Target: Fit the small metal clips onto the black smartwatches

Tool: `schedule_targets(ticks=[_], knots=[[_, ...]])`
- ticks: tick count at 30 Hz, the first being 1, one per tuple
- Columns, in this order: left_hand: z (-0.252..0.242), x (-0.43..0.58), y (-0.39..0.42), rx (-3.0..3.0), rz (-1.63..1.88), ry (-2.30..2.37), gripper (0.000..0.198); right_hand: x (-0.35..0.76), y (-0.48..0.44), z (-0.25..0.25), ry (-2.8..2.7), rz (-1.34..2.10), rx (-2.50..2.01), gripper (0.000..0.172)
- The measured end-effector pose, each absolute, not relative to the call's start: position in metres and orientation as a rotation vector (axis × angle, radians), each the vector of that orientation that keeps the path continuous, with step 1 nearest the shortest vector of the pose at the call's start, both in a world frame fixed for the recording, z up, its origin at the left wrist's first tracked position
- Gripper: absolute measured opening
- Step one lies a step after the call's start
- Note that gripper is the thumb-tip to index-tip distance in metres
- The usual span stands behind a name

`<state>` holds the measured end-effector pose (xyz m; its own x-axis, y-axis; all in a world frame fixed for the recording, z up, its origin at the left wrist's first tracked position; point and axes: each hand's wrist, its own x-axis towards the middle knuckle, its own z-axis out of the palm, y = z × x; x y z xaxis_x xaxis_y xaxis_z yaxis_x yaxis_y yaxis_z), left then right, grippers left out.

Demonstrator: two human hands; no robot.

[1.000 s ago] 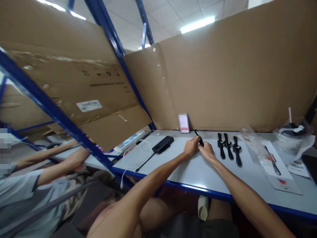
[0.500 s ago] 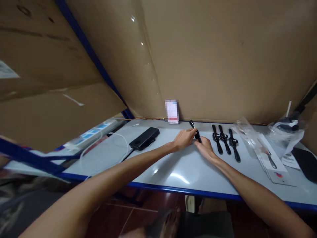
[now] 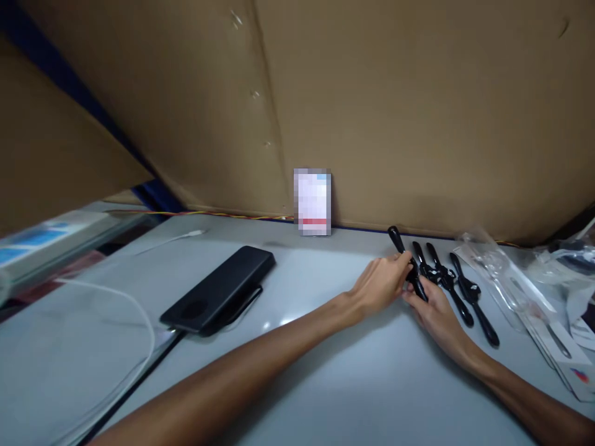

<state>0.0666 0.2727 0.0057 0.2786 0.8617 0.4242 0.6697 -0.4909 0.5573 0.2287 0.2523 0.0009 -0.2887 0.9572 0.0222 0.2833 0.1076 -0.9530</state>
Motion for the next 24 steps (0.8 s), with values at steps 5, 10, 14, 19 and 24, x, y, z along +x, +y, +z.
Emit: schedule_targets(ticks=[5, 10, 14, 19, 24], knots=[[-0.001, 0.067, 0.267, 1.943, 1.230, 1.350, 0.026, 0.230, 0.251, 0.001, -1.720, 1.196, -1.277, 0.025], [-0.001, 0.066, 0.259, 1.773, 1.235, 1.363, 0.030, 0.230, 0.253, -0.005, -1.830, 1.122, -1.195, 0.023], [-0.004, 0.070, 0.254, 1.374, 1.325, 1.206, 0.026, 0.229, 0.253, -0.001, -1.939, 1.072, -1.110, 0.026], [-0.005, 0.074, 0.249, 1.212, 1.288, 1.086, 0.045, 0.231, 0.254, 0.000, -2.007, 0.958, -1.150, 0.027], [-0.004, 0.074, 0.243, 1.250, 1.328, 1.117, 0.033, 0.235, 0.259, 0.000, -2.024, 0.998, -1.185, 0.024]])
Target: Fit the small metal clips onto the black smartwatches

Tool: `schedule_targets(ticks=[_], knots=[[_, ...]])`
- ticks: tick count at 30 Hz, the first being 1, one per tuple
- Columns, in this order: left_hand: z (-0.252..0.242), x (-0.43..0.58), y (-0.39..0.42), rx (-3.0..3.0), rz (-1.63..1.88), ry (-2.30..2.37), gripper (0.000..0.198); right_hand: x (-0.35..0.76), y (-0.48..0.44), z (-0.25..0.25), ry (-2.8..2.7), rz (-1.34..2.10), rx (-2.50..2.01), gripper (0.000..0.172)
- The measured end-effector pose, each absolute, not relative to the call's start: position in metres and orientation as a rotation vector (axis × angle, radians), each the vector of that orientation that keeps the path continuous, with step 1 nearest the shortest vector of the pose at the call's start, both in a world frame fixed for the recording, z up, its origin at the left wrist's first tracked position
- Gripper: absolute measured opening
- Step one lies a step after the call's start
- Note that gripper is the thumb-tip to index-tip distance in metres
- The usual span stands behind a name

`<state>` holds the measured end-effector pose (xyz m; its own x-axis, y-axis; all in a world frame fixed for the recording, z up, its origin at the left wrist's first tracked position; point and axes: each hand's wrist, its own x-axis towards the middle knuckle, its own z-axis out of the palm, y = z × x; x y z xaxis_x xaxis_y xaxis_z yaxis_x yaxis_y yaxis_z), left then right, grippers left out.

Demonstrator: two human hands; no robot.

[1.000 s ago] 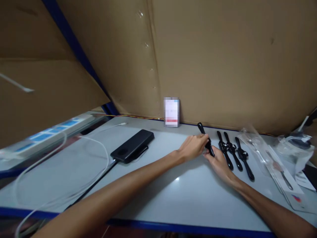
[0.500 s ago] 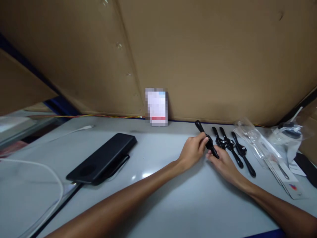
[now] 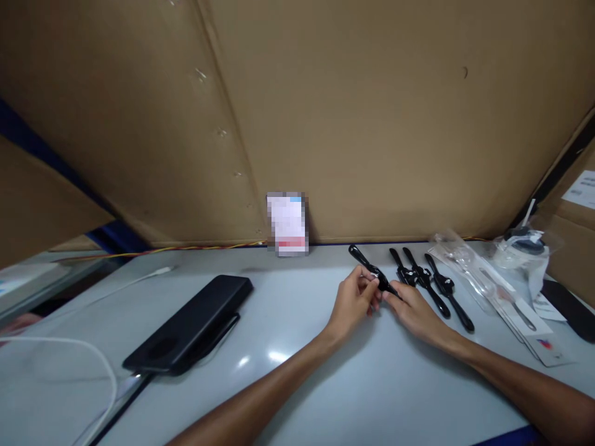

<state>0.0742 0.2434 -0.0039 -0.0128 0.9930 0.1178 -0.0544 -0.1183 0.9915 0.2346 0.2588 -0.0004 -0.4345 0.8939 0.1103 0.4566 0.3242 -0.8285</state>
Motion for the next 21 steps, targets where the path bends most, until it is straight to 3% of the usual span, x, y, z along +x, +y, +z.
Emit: schedule_targets(ticks=[5, 12, 16, 21], knots=[[0.000, 0.072, 0.238, 1.506, 1.404, 1.219, 0.005, 0.234, 0.258, 0.000, -1.930, 1.223, -1.179, 0.025], [-0.001, 0.071, 0.241, 1.693, 1.408, 1.305, 0.011, 0.229, 0.256, 0.004, -1.677, 1.507, -1.196, 0.026], [-0.003, 0.068, 0.245, 1.792, 1.326, 1.358, 0.002, 0.228, 0.258, 0.002, -1.647, 1.544, -1.191, 0.023], [-0.002, 0.065, 0.248, 1.752, 1.248, 1.474, 0.035, 0.230, 0.262, -0.009, -1.804, 1.353, -1.168, 0.023]])
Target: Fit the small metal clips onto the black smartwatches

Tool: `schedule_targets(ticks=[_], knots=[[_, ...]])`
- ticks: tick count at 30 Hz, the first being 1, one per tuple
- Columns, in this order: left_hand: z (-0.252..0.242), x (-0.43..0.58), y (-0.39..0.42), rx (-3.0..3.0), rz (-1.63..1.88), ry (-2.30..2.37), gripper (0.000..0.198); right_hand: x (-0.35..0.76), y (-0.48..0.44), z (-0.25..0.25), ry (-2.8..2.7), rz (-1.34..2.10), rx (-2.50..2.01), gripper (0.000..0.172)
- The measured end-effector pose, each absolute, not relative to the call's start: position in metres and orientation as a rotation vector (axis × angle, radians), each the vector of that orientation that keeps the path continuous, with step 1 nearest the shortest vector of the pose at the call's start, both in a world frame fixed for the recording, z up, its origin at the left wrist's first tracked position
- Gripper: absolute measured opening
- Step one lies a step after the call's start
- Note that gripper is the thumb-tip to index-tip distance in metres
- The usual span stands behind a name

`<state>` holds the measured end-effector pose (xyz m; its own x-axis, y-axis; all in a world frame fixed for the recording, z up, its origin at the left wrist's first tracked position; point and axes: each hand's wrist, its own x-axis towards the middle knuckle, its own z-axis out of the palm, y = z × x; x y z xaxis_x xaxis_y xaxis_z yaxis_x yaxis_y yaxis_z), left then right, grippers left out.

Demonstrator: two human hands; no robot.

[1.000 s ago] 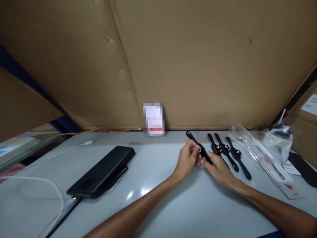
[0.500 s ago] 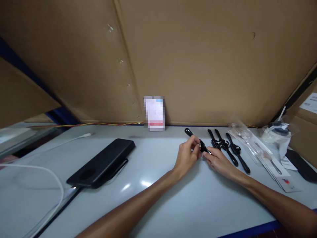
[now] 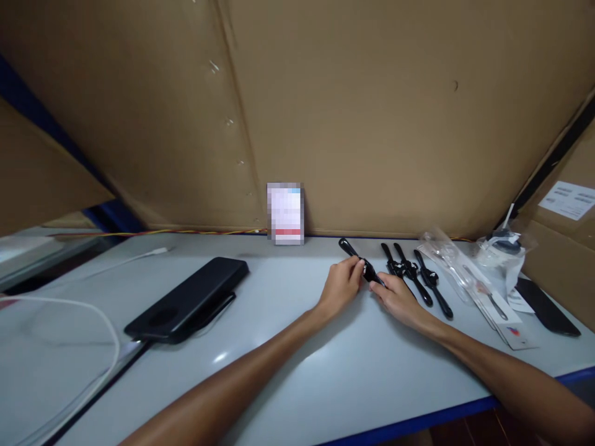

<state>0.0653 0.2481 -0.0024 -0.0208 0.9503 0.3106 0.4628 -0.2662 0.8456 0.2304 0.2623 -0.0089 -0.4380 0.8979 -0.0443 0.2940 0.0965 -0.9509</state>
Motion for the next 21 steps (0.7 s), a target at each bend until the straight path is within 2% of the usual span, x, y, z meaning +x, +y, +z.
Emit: schedule_targets(ticks=[6, 11, 17, 21], knots=[[-0.004, 0.062, 0.246, 1.712, 1.323, 1.444, 0.016, 0.230, 0.263, -0.007, -1.853, 1.269, -1.182, 0.021], [-0.002, 0.058, 0.242, 2.039, 1.159, 1.512, 0.016, 0.229, 0.260, -0.001, -1.898, 1.245, -1.199, 0.022], [0.003, 0.055, 0.242, 2.062, 0.890, 1.740, 0.032, 0.232, 0.252, 0.002, -2.086, 0.835, -1.148, 0.034], [0.008, 0.056, 0.239, 2.058, 0.901, 1.790, 0.022, 0.232, 0.248, -0.003, -2.069, 0.863, -1.189, 0.037]])
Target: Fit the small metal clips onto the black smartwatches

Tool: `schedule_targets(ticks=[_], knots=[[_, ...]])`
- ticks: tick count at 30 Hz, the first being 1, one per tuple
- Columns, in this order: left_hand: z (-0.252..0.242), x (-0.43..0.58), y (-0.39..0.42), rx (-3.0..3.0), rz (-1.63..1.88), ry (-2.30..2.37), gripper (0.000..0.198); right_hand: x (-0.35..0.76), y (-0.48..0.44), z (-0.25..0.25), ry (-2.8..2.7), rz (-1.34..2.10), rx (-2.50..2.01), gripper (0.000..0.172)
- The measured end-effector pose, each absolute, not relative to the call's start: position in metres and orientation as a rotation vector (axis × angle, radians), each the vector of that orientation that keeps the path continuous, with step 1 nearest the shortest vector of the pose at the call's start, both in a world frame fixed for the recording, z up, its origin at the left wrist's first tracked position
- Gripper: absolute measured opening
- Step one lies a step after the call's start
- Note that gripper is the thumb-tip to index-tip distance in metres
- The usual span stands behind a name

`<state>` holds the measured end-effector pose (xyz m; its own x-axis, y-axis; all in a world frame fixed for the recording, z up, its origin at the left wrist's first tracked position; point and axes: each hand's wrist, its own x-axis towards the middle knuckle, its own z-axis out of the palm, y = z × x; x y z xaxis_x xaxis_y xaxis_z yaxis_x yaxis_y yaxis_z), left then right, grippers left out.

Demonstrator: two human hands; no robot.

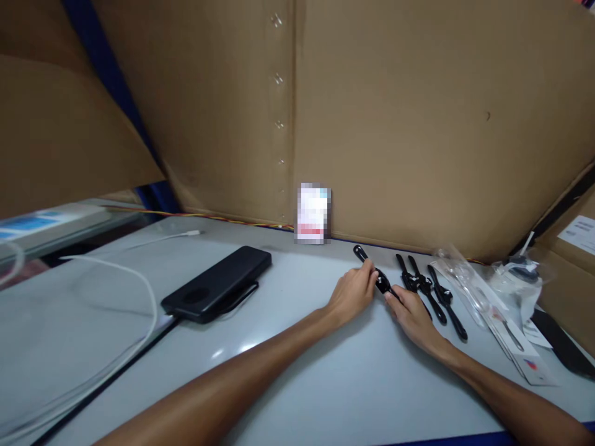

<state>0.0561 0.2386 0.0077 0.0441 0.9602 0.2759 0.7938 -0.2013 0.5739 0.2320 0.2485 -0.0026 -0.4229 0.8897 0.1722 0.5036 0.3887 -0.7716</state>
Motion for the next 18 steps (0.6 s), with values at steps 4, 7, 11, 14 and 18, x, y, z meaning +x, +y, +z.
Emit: schedule_targets(ticks=[4, 7, 11, 14, 18], knots=[[0.012, 0.058, 0.230, 2.232, 0.828, 1.770, 0.023, 0.231, 0.246, -0.007, -1.962, 1.045, -1.184, 0.038], [0.013, 0.058, 0.227, 2.318, 0.829, 1.719, 0.023, 0.231, 0.246, -0.005, -1.919, 1.116, -1.169, 0.040], [0.011, 0.055, 0.232, 2.241, 0.875, 1.749, 0.032, 0.230, 0.245, -0.001, -1.921, 1.156, -1.179, 0.041], [0.009, 0.053, 0.235, 2.147, 0.927, 1.809, 0.027, 0.230, 0.246, 0.002, -1.903, 1.185, -1.186, 0.041], [0.009, 0.054, 0.232, 2.281, 0.909, 1.738, 0.026, 0.230, 0.250, 0.003, -1.842, 1.246, -1.203, 0.043]])
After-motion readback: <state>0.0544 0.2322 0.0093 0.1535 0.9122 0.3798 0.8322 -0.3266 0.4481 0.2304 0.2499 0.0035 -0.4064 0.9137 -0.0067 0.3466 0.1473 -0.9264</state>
